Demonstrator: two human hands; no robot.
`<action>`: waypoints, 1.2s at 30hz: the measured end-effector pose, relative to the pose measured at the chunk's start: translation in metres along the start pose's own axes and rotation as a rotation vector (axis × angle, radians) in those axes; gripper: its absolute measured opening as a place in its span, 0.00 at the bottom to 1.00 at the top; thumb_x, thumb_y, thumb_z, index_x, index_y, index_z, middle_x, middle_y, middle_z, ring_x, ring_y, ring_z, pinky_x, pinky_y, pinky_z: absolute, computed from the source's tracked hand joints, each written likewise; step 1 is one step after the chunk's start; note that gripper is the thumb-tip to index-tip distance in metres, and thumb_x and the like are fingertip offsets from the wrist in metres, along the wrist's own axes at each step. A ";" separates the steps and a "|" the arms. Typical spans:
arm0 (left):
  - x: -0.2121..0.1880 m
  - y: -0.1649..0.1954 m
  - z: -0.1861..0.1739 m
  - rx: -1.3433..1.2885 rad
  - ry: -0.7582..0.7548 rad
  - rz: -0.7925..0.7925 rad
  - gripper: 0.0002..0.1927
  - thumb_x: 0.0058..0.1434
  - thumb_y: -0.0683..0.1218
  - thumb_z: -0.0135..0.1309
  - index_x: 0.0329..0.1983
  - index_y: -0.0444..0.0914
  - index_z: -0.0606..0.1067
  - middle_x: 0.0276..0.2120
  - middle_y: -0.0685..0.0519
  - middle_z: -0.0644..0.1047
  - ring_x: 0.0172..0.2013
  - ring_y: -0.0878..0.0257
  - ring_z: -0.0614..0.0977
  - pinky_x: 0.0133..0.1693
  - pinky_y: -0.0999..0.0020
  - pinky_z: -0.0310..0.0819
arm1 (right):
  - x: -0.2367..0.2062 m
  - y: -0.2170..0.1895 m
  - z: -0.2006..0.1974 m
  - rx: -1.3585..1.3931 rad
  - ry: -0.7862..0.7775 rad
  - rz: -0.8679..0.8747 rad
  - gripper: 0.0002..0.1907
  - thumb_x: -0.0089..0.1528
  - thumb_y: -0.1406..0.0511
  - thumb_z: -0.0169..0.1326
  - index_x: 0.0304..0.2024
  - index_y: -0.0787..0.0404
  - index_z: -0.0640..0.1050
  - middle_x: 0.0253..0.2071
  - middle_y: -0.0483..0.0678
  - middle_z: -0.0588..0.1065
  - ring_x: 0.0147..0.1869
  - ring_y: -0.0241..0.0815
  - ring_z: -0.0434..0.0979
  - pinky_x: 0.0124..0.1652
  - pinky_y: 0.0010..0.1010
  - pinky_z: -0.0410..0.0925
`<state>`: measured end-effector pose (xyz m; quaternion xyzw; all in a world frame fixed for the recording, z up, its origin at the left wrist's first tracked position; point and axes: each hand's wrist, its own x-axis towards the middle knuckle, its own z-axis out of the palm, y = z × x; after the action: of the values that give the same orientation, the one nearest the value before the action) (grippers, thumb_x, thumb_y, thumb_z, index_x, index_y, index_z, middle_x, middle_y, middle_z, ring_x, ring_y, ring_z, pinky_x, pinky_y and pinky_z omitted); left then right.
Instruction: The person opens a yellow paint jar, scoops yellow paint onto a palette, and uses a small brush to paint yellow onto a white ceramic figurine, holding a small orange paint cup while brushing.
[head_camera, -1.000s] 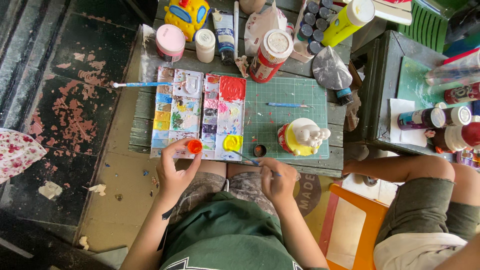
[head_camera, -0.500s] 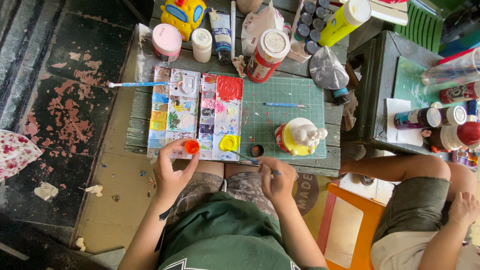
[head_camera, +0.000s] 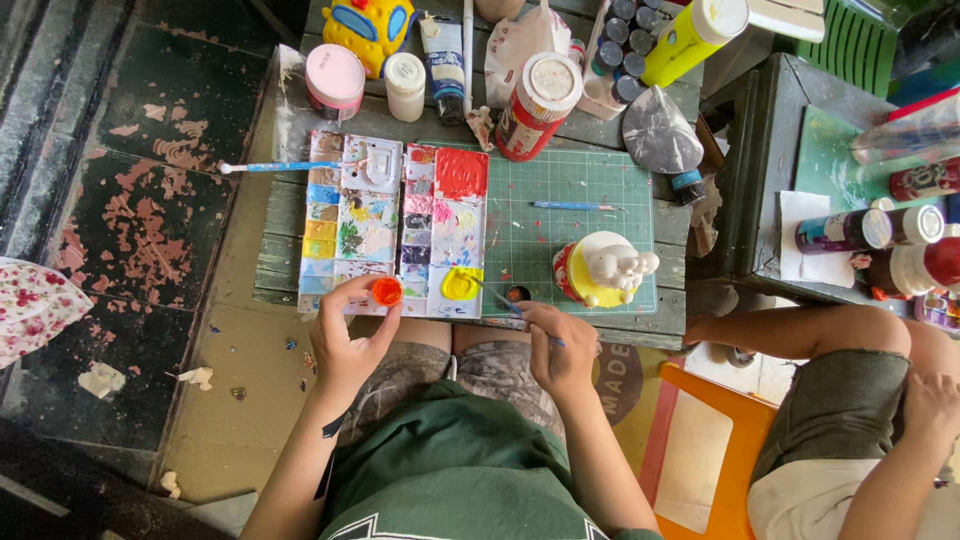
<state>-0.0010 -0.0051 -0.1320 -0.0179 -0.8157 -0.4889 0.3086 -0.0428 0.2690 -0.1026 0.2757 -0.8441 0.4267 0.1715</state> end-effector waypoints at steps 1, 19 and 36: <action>0.001 0.000 0.000 0.001 0.002 -0.001 0.24 0.59 0.38 0.67 0.51 0.35 0.65 0.50 0.45 0.80 0.49 0.56 0.85 0.49 0.66 0.79 | 0.000 0.001 -0.002 0.029 -0.001 -0.003 0.04 0.63 0.75 0.49 0.40 0.63 0.73 0.38 0.54 0.81 0.32 0.46 0.81 0.34 0.31 0.70; -0.002 0.000 0.000 0.015 0.007 -0.014 0.25 0.58 0.39 0.68 0.51 0.34 0.65 0.50 0.44 0.80 0.48 0.55 0.85 0.50 0.64 0.79 | 0.000 0.003 -0.007 0.094 -0.028 0.071 0.08 0.63 0.77 0.47 0.41 0.62 0.73 0.40 0.53 0.81 0.30 0.42 0.81 0.33 0.29 0.72; -0.001 -0.003 -0.001 0.003 0.012 0.001 0.25 0.58 0.39 0.68 0.51 0.35 0.65 0.49 0.44 0.80 0.49 0.55 0.85 0.51 0.64 0.79 | 0.007 0.003 -0.012 0.023 -0.021 0.101 0.06 0.63 0.75 0.47 0.41 0.63 0.74 0.41 0.52 0.81 0.31 0.43 0.81 0.34 0.31 0.72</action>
<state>-0.0008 -0.0075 -0.1343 -0.0150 -0.8144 -0.4877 0.3140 -0.0495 0.2780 -0.0940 0.2390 -0.8538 0.4416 0.1378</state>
